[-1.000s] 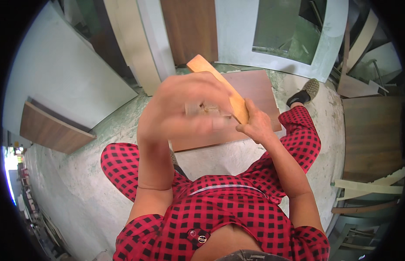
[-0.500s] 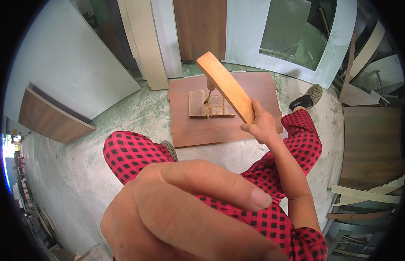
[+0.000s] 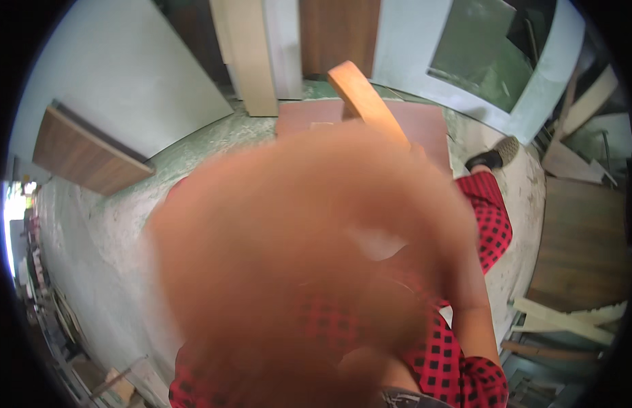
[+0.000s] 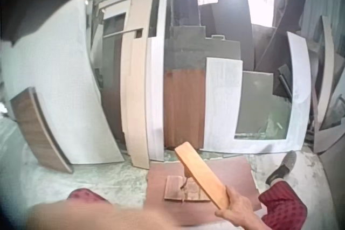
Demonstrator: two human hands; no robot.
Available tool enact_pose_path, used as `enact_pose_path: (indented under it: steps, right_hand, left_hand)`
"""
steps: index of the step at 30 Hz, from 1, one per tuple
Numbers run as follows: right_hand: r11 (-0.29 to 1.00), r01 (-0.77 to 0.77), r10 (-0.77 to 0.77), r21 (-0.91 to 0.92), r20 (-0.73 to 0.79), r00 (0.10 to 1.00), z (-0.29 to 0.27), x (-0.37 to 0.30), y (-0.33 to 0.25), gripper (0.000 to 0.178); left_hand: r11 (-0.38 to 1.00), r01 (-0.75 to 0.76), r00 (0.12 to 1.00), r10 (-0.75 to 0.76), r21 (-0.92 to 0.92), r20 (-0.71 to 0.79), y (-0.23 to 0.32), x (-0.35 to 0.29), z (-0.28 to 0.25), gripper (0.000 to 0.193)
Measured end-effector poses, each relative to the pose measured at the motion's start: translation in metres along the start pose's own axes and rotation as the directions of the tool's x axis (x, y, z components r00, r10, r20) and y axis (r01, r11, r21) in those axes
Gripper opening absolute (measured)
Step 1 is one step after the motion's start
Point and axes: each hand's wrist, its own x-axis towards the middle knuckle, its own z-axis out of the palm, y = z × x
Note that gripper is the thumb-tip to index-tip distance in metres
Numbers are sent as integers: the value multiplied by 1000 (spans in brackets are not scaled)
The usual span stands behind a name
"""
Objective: Chiseling and smoothing wood pieces using hand tools in a furniture workshop.
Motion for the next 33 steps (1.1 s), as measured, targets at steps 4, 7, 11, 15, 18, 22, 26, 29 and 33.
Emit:
enact_pose_path:
  steps: [4, 7, 11, 15, 18, 22, 26, 29, 33]
  right_hand:
    - [999, 8, -9, -34, -11, 1000, 1, -7, -2, 80]
    - [999, -49, 48, -15, -38, 998, 3, -8, 6, 83]
    - [998, -53, 53, -33, 6, 999, 0, -4, -4, 80]
    - [998, -56, 57, -41, 6, 998, 0, -2, 0, 81]
    - [999, -39, 39, -22, 4, 999, 3, -2, 7, 81]
    - [1000, 2, -2, -13, -13, 1000, 6, -3, 9, 83]
    - [946, 216, -163, 242, -222, 961, 7, -3, 6, 87]
    - [938, 252, -180, 238, -288, 941, 9, -4, 8, 86]
    - [987, -157, 155, 23, 80, 985, 4, 6, 1, 83]
  left_hand:
    - [751, -536, 698, 138, 385, 702, -110, 173, -40, 14]
    - [127, -234, 924, -280, 964, 261, -203, 243, -75, 22]
    - [242, -130, 954, -235, 962, 188, -304, 268, -102, 63]
    - [462, -184, 970, -58, 867, 237, -328, 272, -77, 87]
    - [460, -269, 963, 132, 846, 234, -343, 276, -72, 69]
    - [652, -331, 943, 206, 683, 260, -358, 287, -78, 45]
    - [687, -207, 976, 102, 696, 190, -355, 289, -71, 38]
    - [725, -177, 981, 79, 666, 175, -353, 289, -71, 34]
    - [764, -203, 973, 89, 613, 212, -355, 293, -73, 33]
